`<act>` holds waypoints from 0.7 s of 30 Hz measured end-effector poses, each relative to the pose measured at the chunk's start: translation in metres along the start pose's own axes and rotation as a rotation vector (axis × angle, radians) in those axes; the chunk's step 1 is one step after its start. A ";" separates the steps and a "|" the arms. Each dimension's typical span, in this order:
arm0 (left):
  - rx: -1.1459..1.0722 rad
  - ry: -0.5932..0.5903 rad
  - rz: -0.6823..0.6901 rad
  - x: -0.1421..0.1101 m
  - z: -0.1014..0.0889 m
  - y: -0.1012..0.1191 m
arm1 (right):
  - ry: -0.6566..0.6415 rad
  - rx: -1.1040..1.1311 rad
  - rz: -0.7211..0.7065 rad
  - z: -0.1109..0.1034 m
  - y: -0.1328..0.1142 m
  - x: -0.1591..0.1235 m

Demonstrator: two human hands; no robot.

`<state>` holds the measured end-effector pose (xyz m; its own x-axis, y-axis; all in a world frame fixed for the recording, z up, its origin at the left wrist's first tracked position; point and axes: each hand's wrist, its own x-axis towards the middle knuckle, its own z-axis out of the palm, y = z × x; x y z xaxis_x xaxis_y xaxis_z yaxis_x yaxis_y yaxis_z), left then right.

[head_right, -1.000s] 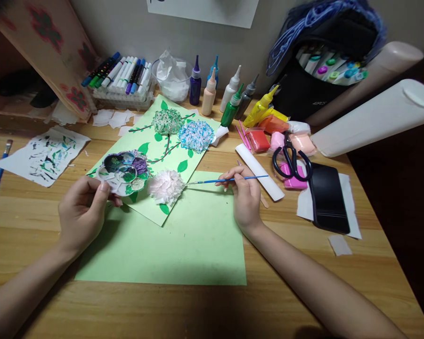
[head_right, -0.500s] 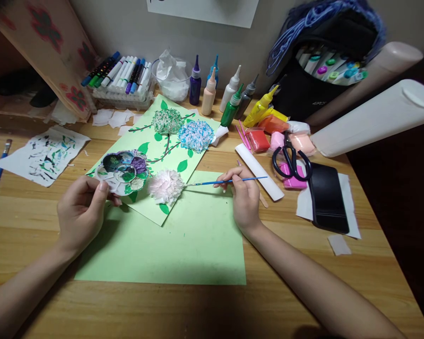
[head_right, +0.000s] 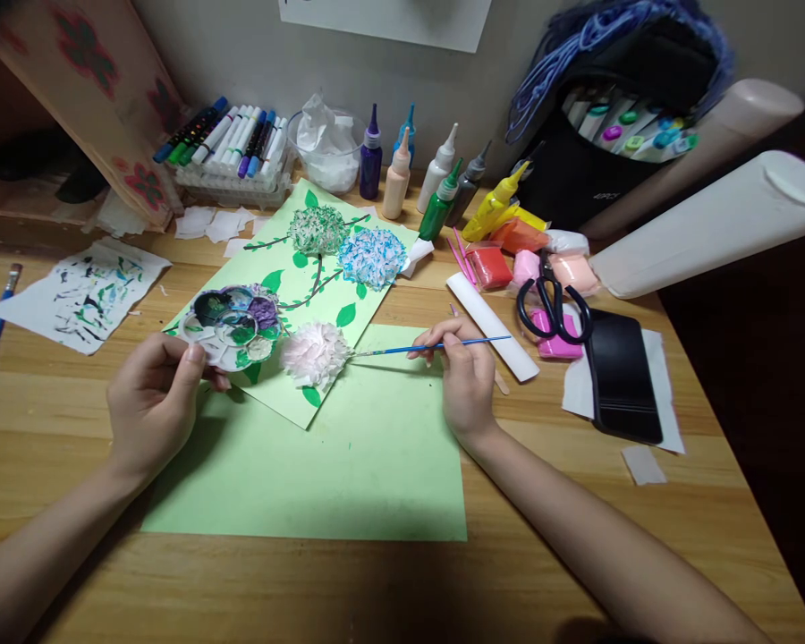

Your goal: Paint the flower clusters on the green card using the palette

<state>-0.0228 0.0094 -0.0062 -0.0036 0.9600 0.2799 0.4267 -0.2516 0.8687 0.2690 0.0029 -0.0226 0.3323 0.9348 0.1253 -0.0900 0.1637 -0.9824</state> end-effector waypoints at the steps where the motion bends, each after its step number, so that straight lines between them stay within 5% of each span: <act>1: -0.001 0.001 -0.005 0.000 0.000 0.000 | 0.004 -0.010 0.005 0.000 0.001 0.000; 7: 0.006 0.007 0.004 0.000 0.000 0.000 | 0.086 0.014 -0.066 0.000 0.000 0.001; 16: 0.029 0.011 0.022 0.001 0.001 0.001 | -0.130 0.025 -0.108 0.000 -0.001 -0.008; 21: 0.027 0.009 0.013 0.001 0.000 0.001 | -0.135 0.026 -0.100 -0.001 -0.002 -0.007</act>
<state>-0.0227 0.0098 -0.0051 -0.0062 0.9554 0.2954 0.4506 -0.2610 0.8537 0.2676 -0.0045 -0.0219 0.2116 0.9471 0.2411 -0.0876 0.2641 -0.9605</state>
